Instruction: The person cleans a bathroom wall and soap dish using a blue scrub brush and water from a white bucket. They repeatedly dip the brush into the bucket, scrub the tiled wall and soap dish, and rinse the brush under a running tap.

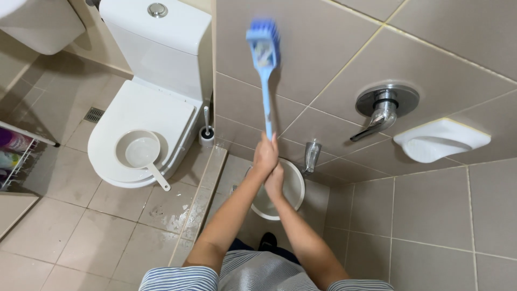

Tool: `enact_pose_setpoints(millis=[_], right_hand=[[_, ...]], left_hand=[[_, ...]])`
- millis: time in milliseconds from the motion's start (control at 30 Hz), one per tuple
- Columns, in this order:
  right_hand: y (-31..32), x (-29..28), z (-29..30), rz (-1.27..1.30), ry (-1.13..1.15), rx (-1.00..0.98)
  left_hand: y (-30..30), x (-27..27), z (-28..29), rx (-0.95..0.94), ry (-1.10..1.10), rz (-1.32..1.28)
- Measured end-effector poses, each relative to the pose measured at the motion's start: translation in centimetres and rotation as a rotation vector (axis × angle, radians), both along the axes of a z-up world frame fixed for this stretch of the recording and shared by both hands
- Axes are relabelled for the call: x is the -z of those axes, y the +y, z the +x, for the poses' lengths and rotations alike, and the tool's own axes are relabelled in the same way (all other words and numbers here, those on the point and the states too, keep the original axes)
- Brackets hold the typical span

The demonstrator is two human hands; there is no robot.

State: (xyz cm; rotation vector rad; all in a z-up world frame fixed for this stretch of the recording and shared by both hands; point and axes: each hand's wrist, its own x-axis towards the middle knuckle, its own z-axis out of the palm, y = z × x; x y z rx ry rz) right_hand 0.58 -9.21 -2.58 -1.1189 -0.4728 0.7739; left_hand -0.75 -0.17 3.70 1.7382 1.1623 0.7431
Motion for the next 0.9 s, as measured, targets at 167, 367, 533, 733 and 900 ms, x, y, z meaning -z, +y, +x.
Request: enact_pose_setpoints(millis=[167, 367, 533, 733, 900], right_hand=[[-0.5, 2.3, 0.6, 0.034, 0.029, -0.062], [2.3, 0.1, 4.5, -0.2, -0.374, 0.111], [-3.4, 12.3, 4.2, -0.342, -0.269, 0.156], [-3.7, 13.4, 3.6, -0.215, 0.084, 0.075], [-2.2, -7.5, 4.4, -0.406, -0.686, 0.122]], left_hand=[[-0.4, 0.4, -0.6, -0.01, 0.03, -0.095], [0.9, -8.6, 1.7, 0.017, -0.014, 0.031], [-3.3, -0.4, 1.4, 0.178, 0.105, 0.028], [-3.7, 1.6, 0.7, 0.079, 0.152, -0.065], [-1.9, -7.9, 3.0, -0.074, -0.184, -0.122]])
